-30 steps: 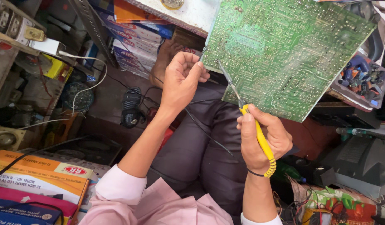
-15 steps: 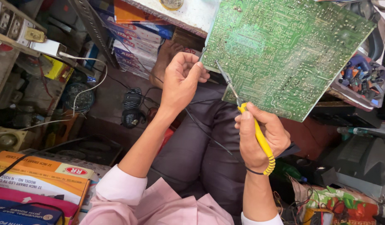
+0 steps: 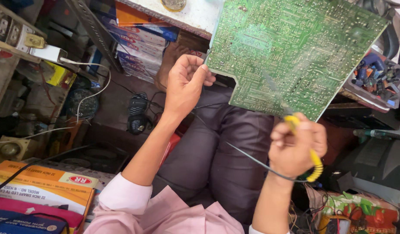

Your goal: The person holds a green circuit board on their lap and uses a soldering iron to apply heat to specific points on the board. They repeatedly touch the iron to the board while holding solder wire, then flip the board over to inspect the other side.

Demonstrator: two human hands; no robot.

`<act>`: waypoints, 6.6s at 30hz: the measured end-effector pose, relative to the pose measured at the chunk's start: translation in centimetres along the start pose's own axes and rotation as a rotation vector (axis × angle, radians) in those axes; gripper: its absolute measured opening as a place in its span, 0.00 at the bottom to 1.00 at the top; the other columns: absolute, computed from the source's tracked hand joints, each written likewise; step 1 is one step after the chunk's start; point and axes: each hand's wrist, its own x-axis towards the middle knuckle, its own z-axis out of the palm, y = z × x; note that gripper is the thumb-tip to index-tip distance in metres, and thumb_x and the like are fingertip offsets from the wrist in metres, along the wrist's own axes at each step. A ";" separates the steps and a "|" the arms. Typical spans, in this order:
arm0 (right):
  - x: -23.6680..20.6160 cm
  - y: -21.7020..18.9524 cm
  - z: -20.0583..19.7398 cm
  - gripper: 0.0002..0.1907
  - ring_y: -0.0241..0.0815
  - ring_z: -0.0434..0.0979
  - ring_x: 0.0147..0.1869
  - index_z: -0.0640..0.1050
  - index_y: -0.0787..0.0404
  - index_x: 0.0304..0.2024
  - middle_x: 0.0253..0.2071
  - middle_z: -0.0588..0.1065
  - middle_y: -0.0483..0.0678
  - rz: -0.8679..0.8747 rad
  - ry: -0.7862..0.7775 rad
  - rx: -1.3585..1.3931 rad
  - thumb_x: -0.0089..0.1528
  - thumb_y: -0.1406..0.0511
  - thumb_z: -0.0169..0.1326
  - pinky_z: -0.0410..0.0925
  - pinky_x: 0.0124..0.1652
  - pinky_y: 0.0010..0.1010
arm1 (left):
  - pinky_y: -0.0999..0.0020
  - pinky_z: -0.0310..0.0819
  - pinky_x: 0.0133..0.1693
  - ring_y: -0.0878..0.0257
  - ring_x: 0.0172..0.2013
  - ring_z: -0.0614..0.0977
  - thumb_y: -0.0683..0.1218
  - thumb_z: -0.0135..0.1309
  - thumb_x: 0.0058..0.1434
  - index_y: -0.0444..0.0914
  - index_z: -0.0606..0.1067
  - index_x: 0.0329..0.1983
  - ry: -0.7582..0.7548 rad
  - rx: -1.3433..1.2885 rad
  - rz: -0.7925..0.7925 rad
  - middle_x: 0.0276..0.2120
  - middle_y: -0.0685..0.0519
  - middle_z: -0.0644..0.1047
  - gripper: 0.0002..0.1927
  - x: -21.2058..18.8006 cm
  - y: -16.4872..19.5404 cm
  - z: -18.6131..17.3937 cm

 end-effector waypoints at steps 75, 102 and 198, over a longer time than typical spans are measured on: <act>6.6 4.0 -14.8 0.16 0.32 0.70 0.28 0.73 0.61 0.37 0.29 0.73 0.46 0.244 -0.068 0.937 0.77 0.59 0.54 0.66 0.30 0.16 | 0.78 0.76 0.30 0.72 0.27 0.79 0.44 0.50 0.72 0.35 0.72 0.37 0.071 0.181 0.021 0.27 0.55 0.78 0.08 0.4 0.4 0.1; 3.6 -1.5 -1.6 0.04 0.42 0.77 0.33 0.75 0.74 0.49 0.38 0.76 0.58 0.037 -0.243 0.217 0.76 0.74 0.50 0.72 0.35 0.28 | 0.76 0.77 0.27 0.68 0.26 0.81 0.44 0.57 0.67 0.35 0.68 0.34 0.119 0.158 0.006 0.26 0.54 0.76 0.12 -0.3 1.0 2.1; -3.0 -0.9 4.9 0.08 0.33 0.79 0.33 0.79 0.69 0.51 0.36 0.80 0.52 -0.127 -0.272 -0.442 0.69 0.71 0.56 0.73 0.36 0.21 | 0.73 0.81 0.33 0.67 0.31 0.82 0.43 0.49 0.73 0.34 0.66 0.41 0.023 -0.004 0.030 0.33 0.53 0.75 0.08 -0.4 0.2 1.2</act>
